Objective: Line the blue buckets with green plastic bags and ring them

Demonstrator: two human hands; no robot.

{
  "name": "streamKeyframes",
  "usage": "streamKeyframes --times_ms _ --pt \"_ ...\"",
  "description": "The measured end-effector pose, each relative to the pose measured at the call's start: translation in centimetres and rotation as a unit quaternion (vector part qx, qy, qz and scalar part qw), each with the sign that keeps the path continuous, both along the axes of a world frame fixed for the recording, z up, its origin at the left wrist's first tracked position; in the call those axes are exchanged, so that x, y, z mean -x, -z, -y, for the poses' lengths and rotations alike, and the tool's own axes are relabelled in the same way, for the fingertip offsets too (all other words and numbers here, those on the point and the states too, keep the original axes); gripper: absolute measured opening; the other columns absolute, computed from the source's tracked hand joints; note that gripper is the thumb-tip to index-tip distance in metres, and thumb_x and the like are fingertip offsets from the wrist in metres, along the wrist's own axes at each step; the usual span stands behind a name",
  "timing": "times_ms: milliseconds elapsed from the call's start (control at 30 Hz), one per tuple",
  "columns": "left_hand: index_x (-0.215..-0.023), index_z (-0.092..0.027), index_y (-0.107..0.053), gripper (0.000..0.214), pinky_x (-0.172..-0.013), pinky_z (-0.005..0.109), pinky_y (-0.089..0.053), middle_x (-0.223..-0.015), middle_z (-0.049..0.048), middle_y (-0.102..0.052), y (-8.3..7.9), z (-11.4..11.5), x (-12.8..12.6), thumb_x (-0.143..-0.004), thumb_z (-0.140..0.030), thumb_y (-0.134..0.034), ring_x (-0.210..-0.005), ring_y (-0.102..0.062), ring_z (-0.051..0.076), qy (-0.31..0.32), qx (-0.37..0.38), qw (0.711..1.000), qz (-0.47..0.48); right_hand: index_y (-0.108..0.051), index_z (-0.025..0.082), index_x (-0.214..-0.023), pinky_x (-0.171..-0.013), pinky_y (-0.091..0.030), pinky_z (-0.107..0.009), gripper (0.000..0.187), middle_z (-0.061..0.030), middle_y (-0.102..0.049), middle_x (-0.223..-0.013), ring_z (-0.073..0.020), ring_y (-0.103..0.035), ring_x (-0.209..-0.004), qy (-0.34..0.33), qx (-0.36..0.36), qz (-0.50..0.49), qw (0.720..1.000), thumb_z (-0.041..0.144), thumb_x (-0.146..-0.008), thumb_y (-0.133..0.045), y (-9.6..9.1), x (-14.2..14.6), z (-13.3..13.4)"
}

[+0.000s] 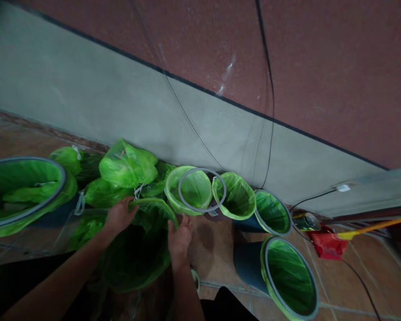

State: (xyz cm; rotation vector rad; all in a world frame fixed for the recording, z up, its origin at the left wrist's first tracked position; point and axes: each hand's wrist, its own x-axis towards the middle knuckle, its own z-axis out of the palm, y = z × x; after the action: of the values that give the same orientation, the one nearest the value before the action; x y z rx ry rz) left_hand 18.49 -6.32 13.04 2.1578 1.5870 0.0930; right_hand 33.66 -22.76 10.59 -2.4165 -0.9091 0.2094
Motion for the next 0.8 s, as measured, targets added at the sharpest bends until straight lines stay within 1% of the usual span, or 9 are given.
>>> streamKeyframes --times_ms 67,133,233,333,400,500,567,733,800 --pt "-0.12 -0.015 -0.062 0.033 -0.095 0.039 -0.047 -0.119 0.0142 -0.071 -0.2 0.0 -0.3 -0.092 -0.026 -0.048 -0.113 -0.065 0.029 0.021 -0.006 1.0 -0.007 -0.06 0.011 -0.127 -0.101 -0.046 -0.038 0.047 -0.0185 -0.067 -0.123 -0.0296 -0.06 -0.119 -0.034 0.001 -0.002 0.999 0.032 -0.086 -0.065 -0.5 -0.7 -2.2" --pt "-0.108 -0.015 -0.066 0.027 -0.093 0.039 -0.047 -0.114 0.0126 -0.073 -0.2 0.0 -0.3 -0.093 -0.022 -0.044 -0.108 -0.067 0.028 0.035 -0.004 0.999 -0.015 -0.066 0.013 -0.115 -0.098 -0.047 -0.036 0.035 -0.0154 -0.071 -0.113 -0.0279 -0.064 -0.111 -0.052 0.019 -0.02 0.998 0.024 -0.082 -0.067 -0.4 -1.1 -3.8" --pt "-0.102 -0.016 -0.067 0.027 -0.091 0.038 -0.047 -0.109 0.0114 -0.075 0.0 -0.2 0.1 -0.094 -0.022 -0.041 -0.106 -0.068 0.028 0.036 0.005 0.999 -0.025 -0.071 0.015 -0.095 -0.089 -0.05 -0.033 0.017 -0.0113 -0.074 -0.097 -0.0241 -0.068 -0.097 -0.048 0.032 -0.043 0.997 0.013 -0.081 -0.06 0.3 -1.4 -4.6" --pt "-0.125 -0.016 -0.058 0.035 -0.092 0.037 -0.046 -0.117 0.0099 -0.074 0.3 -0.3 0.5 -0.092 -0.021 -0.048 -0.109 -0.068 0.027 0.022 0.009 1.0 -0.007 -0.07 0.017 -0.087 -0.084 -0.05 -0.029 0.018 -0.0082 -0.073 -0.09 -0.0204 -0.068 -0.09 -0.044 0.019 -0.048 0.998 0.011 -0.083 -0.054 0.7 -1.5 -4.2" --pt "-0.13 -0.017 -0.055 0.041 -0.092 0.035 -0.046 -0.12 0.0088 -0.073 0.4 -0.4 0.6 -0.09 -0.02 -0.05 -0.11 -0.067 0.026 0.021 0.009 1.0 0.001 -0.07 0.018 -0.084 -0.082 -0.05 -0.027 0.018 -0.0071 -0.073 -0.09 -0.0186 -0.068 -0.088 -0.043 -0.001 -0.051 0.998 0.01 -0.084 -0.053 0.8 -1.5 -3.8" --pt "-0.11 -0.019 -0.066 0.028 -0.09 0.034 -0.045 -0.112 0.008 -0.075 0.4 -0.5 0.6 -0.091 -0.019 -0.046 -0.107 -0.068 0.025 0.023 -0.003 1.0 -0.013 -0.069 0.019 -0.082 -0.081 -0.049 -0.024 0.018 -0.0061 -0.072 -0.089 -0.0169 -0.067 -0.086 -0.038 -0.037 -0.052 0.997 0.01 -0.083 -0.054 0.8 -1.4 -3.3" --pt "-0.101 -0.019 -0.068 0.027 -0.09 0.034 -0.044 -0.107 0.008 -0.076 0.5 -0.7 0.9 -0.09 -0.017 -0.043 -0.103 -0.069 0.024 0.019 -0.023 0.999 -0.016 -0.07 0.019 -0.08 -0.082 -0.049 -0.024 0.018 -0.0058 -0.071 -0.091 -0.0161 -0.066 -0.087 -0.05 -0.041 -0.044 0.997 0.009 -0.083 -0.054 0.9 -1.3 -3.0" --pt "-0.095 -0.018 -0.068 0.03 -0.094 0.042 -0.042 -0.102 0.0089 -0.075 0.8 -0.2 1.9 -0.089 -0.014 -0.039 -0.103 -0.068 0.026 0.065 -0.055 0.995 -0.042 -0.073 0.019 -0.085 -0.091 -0.047 -0.028 0.019 -0.0079 -0.07 -0.099 -0.0194 -0.063 -0.101 -0.134 0.033 0.01 0.99 0.009 -0.083 -0.057 1.0 -1.1 -2.0" --pt "-0.099 -0.018 -0.069 0.032 -0.095 0.048 -0.041 -0.112 0.0117 -0.073 0.5 0.4 1.8 -0.086 -0.012 -0.04 -0.109 -0.065 0.03 0.082 -0.066 0.993 -0.053 -0.074 0.019 -0.092 -0.099 -0.045 -0.032 0.017 -0.0088 -0.069 -0.109 -0.0216 -0.06 -0.111 -0.161 0.043 0.025 0.986 0.014 -0.082 -0.062 0.7 -0.9 -1.8"
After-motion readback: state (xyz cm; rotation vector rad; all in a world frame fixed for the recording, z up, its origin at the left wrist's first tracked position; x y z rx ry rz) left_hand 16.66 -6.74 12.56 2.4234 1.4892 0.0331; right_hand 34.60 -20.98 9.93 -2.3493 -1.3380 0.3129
